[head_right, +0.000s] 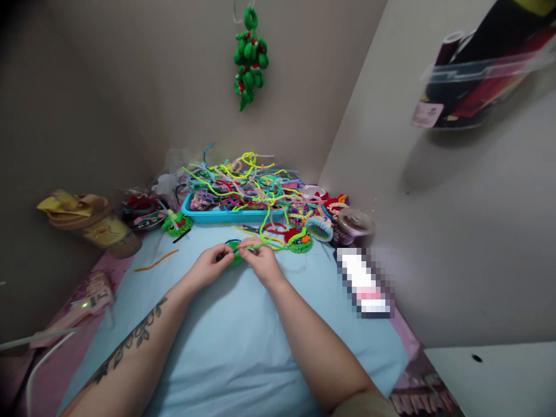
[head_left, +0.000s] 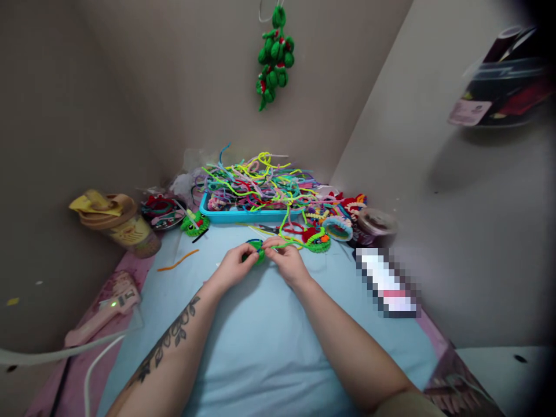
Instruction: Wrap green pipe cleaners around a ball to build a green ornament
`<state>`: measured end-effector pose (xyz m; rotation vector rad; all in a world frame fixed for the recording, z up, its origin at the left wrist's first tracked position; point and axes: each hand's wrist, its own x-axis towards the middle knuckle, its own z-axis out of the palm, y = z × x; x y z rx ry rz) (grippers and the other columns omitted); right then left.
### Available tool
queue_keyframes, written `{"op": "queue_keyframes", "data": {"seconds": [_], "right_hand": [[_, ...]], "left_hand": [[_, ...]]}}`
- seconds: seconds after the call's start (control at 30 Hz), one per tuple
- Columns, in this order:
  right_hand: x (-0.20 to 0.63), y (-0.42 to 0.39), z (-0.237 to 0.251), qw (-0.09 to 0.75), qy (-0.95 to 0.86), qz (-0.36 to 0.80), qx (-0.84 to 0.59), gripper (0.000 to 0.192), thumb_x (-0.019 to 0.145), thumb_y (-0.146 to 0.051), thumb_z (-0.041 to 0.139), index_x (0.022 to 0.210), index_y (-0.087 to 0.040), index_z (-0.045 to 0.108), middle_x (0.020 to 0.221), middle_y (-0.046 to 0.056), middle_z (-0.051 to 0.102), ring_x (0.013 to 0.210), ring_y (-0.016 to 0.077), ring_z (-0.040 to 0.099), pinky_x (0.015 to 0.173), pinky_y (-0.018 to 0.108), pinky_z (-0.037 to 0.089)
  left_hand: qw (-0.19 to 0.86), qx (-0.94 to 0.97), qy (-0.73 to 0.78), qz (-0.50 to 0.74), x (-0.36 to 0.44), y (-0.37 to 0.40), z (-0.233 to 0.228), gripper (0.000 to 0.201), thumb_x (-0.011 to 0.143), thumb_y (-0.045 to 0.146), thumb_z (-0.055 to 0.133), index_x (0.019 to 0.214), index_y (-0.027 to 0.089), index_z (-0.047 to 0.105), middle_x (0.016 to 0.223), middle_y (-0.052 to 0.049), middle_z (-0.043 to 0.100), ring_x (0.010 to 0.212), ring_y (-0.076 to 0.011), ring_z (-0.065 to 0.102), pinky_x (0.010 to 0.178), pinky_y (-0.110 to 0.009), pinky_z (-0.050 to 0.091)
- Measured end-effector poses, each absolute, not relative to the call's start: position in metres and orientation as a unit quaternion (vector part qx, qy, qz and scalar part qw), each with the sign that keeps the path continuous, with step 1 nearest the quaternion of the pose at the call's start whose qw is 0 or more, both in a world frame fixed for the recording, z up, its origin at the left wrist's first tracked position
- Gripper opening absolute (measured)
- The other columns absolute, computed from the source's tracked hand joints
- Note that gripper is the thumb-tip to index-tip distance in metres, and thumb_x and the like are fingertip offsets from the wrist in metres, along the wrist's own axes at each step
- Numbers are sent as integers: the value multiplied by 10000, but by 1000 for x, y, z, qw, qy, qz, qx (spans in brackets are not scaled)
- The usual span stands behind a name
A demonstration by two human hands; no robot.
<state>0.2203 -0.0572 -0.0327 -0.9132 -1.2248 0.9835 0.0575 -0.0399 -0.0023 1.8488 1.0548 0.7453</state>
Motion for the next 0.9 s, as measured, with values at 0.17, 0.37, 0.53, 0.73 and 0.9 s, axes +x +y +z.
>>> {"op": "queue_keyframes", "data": {"seconds": [0.17, 0.37, 0.53, 0.73, 0.9], "right_hand": [[223, -52, -40, 628, -491, 407, -446, 105, 688, -298, 667, 720, -201, 642, 798, 20, 612, 798, 170, 571, 746, 300, 443], [227, -50, -40, 603, -501, 358, -507, 78, 674, -268, 644, 666, -190, 639, 782, 29, 584, 797, 178, 551, 658, 270, 430], [226, -49, -44, 586, -493, 395, -507, 123, 656, -295, 656, 681, -182, 615, 714, 7, 586, 695, 153, 540, 632, 267, 423], [221, -48, -49, 587, -450, 466, -485, 223, 641, -355, 677, 731, -183, 567, 600, -33, 532, 542, 107, 482, 512, 228, 392], [225, -47, -42, 590, -375, 509, -502, 306, 628, -416, 682, 765, -163, 576, 554, -33, 515, 467, 87, 461, 425, 208, 355]], "left_hand": [[421, 713, 466, 311, 55, -36, -5, 217, 765, 358, 497, 695, 158, 545, 620, 17, 516, 603, -122, 450, 563, -217, 352], [413, 748, 433, 287, 57, -38, -6, 183, 785, 311, 456, 714, 164, 539, 637, 15, 510, 619, -126, 442, 579, -224, 355], [444, 742, 420, 276, 55, -38, -6, 198, 785, 343, 458, 719, 167, 520, 644, 19, 496, 624, -126, 442, 582, -225, 357], [454, 726, 424, 295, 56, -38, -6, 236, 768, 383, 508, 779, 154, 563, 703, 3, 555, 654, -129, 486, 594, -222, 378], [394, 715, 481, 318, 51, -33, -4, 246, 727, 391, 555, 724, 153, 616, 675, -5, 590, 644, -145, 498, 590, -229, 369]]}}
